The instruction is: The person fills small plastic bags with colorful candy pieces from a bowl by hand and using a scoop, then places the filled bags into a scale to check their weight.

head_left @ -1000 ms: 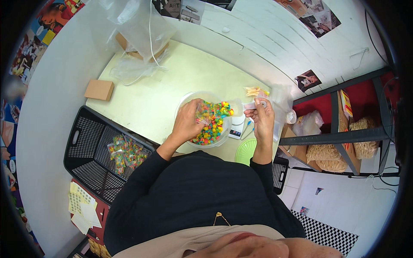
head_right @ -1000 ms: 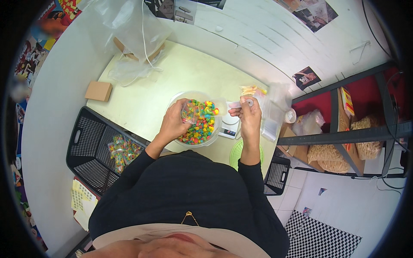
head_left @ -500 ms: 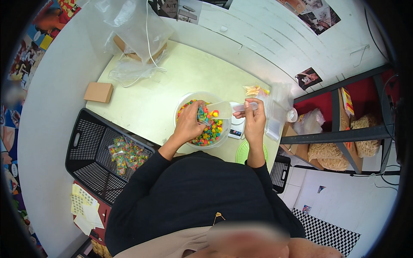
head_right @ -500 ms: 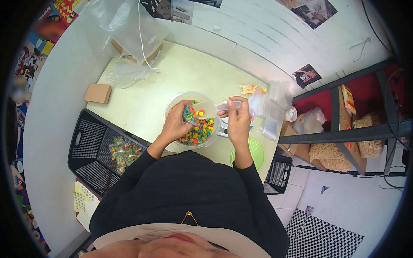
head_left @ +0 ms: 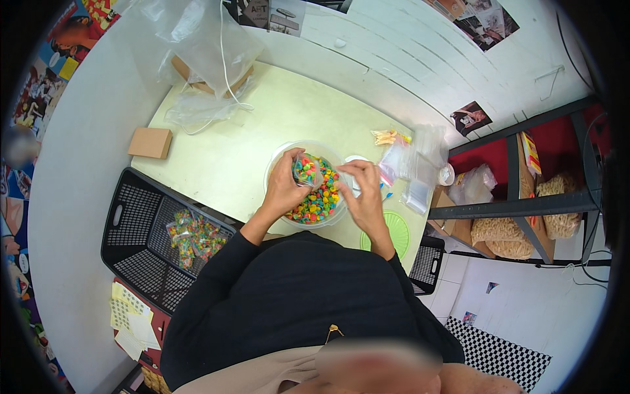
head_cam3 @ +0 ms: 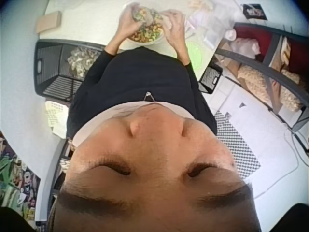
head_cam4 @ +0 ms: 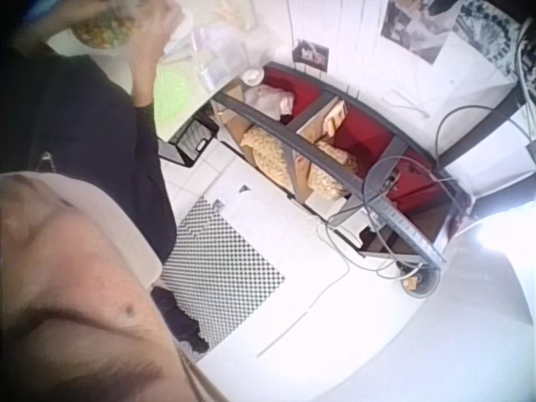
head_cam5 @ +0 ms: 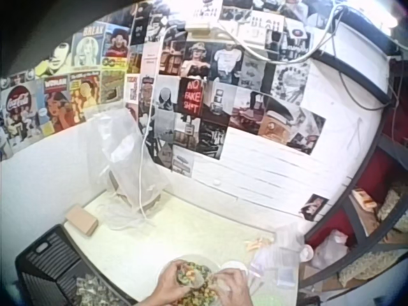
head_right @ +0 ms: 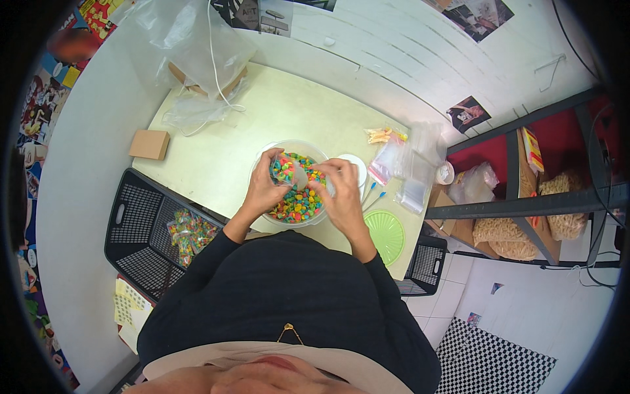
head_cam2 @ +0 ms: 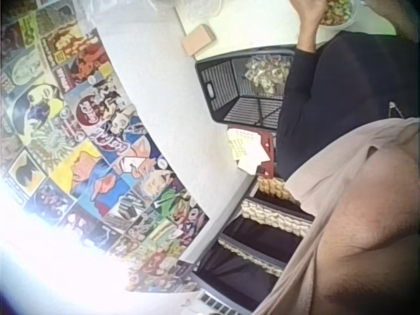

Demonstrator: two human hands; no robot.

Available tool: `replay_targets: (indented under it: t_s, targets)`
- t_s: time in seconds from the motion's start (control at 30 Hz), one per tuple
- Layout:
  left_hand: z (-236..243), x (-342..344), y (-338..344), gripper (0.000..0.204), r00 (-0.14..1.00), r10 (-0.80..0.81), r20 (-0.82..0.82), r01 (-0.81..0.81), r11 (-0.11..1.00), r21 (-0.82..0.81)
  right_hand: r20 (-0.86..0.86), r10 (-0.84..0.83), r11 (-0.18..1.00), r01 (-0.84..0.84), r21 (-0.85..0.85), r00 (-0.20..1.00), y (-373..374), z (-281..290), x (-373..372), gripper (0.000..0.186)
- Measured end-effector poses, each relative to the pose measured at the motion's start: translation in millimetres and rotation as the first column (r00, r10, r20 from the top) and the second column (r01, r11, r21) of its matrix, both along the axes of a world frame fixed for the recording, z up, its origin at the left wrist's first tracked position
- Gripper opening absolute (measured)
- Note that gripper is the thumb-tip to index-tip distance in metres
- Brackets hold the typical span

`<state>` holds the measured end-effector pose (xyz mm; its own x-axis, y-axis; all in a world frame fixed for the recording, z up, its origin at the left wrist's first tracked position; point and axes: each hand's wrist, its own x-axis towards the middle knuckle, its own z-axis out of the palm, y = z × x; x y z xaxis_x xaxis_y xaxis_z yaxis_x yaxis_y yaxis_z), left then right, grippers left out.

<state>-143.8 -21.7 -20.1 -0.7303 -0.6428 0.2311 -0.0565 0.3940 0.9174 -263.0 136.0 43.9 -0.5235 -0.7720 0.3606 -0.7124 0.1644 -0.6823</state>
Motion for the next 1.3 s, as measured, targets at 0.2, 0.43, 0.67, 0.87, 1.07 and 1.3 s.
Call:
replay_targets:
  t_s: [0.2, 0.43, 0.67, 0.87, 1.07, 1.3]
  targets:
    - [-4.8, -4.6, 7.8, 0.072, 1.0, -0.027, -0.01, 0.027, 0.998, -0.064, 0.059, 0.109, 0.994, -0.111, 0.019, 0.992, -17.0, -1.3, 14.7, 0.017]
    - [0.5, 5.6, -12.3, 0.056, 0.917, -0.216, -0.336, 0.371, 0.773, 0.514, 0.214, 0.122, 0.991, -0.105, -0.087, 0.969, -14.1, -2.1, 0.3, 0.01]
    - [-9.1, 2.1, -12.0, 0.017, 0.949, -0.131, -0.286, 0.226, 0.916, 0.332, 0.264, 0.154, 0.987, -0.161, 0.007, 0.952, -8.1, -7.7, -5.9, 0.005]
    - [-4.6, 2.0, -9.5, 0.014, 0.944, -0.169, -0.284, 0.233, 0.949, 0.211, 0.162, 0.194, 0.98, -0.2, 0.022, 0.968, -6.2, 3.9, -2.8, 0.008]
    - [16.6, 4.6, -3.2, 0.058, 0.871, -0.374, -0.318, 0.483, 0.767, 0.423, 0.368, 0.101, 0.995, -0.085, -0.057, 0.924, 0.5, -1.5, -9.4, 0.009]
    - [24.0, 14.3, -5.7, 0.066, 0.88, -0.467, -0.083, 0.463, 0.81, 0.36, 0.125, 0.217, 0.971, -0.227, 0.07, 0.968, 6.6, 14.7, -18.7, 0.01]
